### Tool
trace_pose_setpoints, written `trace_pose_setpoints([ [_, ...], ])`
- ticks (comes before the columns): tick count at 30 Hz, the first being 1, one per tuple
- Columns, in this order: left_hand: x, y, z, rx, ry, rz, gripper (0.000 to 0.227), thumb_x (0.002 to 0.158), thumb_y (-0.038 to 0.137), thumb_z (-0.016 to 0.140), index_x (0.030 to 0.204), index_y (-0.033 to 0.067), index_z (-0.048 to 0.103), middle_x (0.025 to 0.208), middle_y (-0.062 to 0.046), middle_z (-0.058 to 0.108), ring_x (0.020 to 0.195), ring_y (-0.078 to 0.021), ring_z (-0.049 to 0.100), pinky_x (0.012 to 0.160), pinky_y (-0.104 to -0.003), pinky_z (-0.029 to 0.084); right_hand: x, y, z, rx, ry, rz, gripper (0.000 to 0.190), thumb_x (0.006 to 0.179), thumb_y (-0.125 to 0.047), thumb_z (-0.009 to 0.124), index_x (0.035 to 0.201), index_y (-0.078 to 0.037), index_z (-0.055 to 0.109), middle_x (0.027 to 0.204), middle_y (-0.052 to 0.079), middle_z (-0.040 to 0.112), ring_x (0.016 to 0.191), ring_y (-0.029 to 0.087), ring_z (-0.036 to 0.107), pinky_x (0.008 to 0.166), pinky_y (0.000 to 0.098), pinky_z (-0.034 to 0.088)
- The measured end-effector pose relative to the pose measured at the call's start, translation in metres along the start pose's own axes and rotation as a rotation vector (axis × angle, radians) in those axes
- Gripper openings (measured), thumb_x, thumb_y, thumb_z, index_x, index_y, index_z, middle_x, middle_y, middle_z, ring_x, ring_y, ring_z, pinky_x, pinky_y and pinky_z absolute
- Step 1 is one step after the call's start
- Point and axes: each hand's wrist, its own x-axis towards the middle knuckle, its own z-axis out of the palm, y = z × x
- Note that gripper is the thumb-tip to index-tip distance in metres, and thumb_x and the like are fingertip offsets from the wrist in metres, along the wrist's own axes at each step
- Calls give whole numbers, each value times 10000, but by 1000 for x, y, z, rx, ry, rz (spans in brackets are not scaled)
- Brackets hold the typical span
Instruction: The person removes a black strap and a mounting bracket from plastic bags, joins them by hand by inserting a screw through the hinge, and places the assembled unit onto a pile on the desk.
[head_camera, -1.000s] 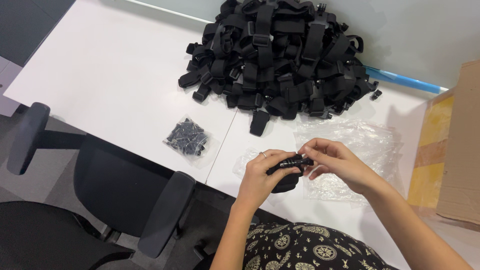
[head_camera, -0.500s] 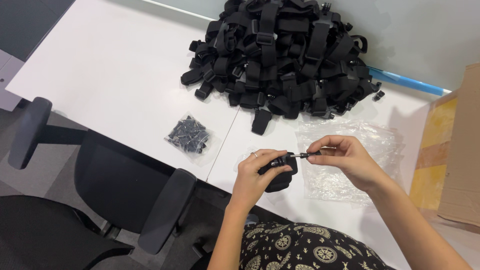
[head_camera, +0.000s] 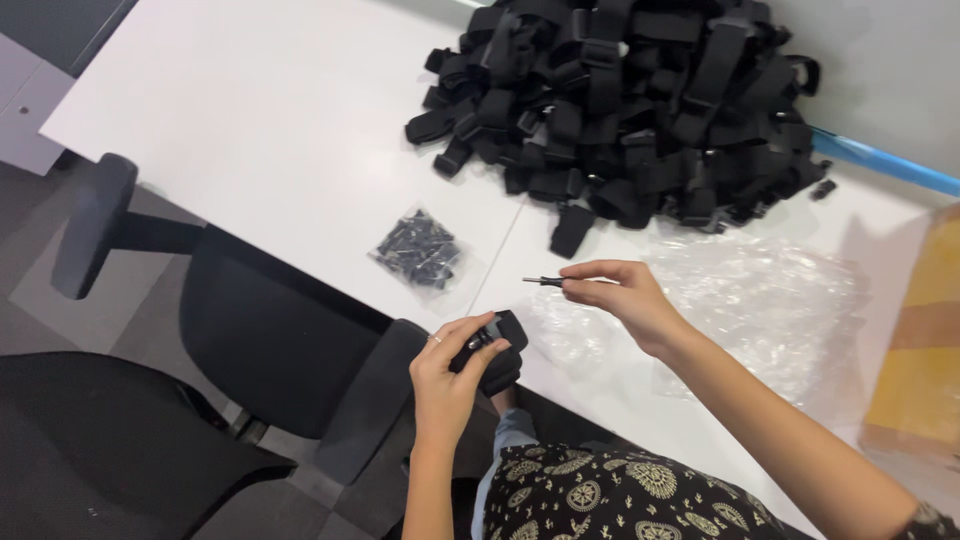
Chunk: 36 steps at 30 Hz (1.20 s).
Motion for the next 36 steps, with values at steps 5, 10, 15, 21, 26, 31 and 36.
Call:
trace_pose_setpoints([
  [5,9,-20,-44,2,92,-52,327,773,62,836,1093,34,773,1013,-79,766,877,-159,710,784,-291,563,66,39,65,-158,53,80,270,850,-63,764,1107,22,773,1043,143,770,996,205,733,926,321,530],
  [10,22,-35,-77,18,119,-85,333,768,59,846,1093,30,776,1011,-88,764,888,-162,711,791,-290,558,124,92,112,69,82,191,262,845,-31,767,1094,44,740,1058,153,758,1009,245,732,910,317,588],
  [15,38,-47,-105,-8,100,-105,331,778,70,837,1099,31,769,1020,-81,768,890,-155,713,785,-287,565,157,121,141,299,131,257,284,891,-40,728,1143,85,690,1138,168,727,1066,242,722,967,294,588],
  [21,51,-58,-121,-12,82,-115,319,786,73,833,1096,28,771,1008,-80,770,878,-155,709,786,-287,561,163,112,169,454,133,244,346,941,-9,632,1250,138,587,1276,221,654,1152,290,693,1034,326,573],
  [26,57,-64,-125,-30,68,-109,319,786,79,832,1094,26,770,1003,-84,767,882,-155,709,785,-284,560,152,80,183,594,52,252,657,935,26,464,1526,57,179,1405,220,555,1347,339,553,1152,387,484],
  [31,59,-68,-126,-41,47,-105,325,789,85,834,1101,27,768,1000,-89,763,884,-157,709,788,-283,557,144,66,188,590,-106,310,819,854,-166,408,1590,-42,73,1479,141,533,1383,277,461,1125,490,379],
  [36,59,-70,-123,-56,35,-117,323,785,83,832,1096,26,767,1000,-90,763,885,-165,709,795,-291,558,146,76,179,515,-115,355,749,882,-244,438,1562,-26,214,1509,123,547,1385,254,470,1127,420,369],
])
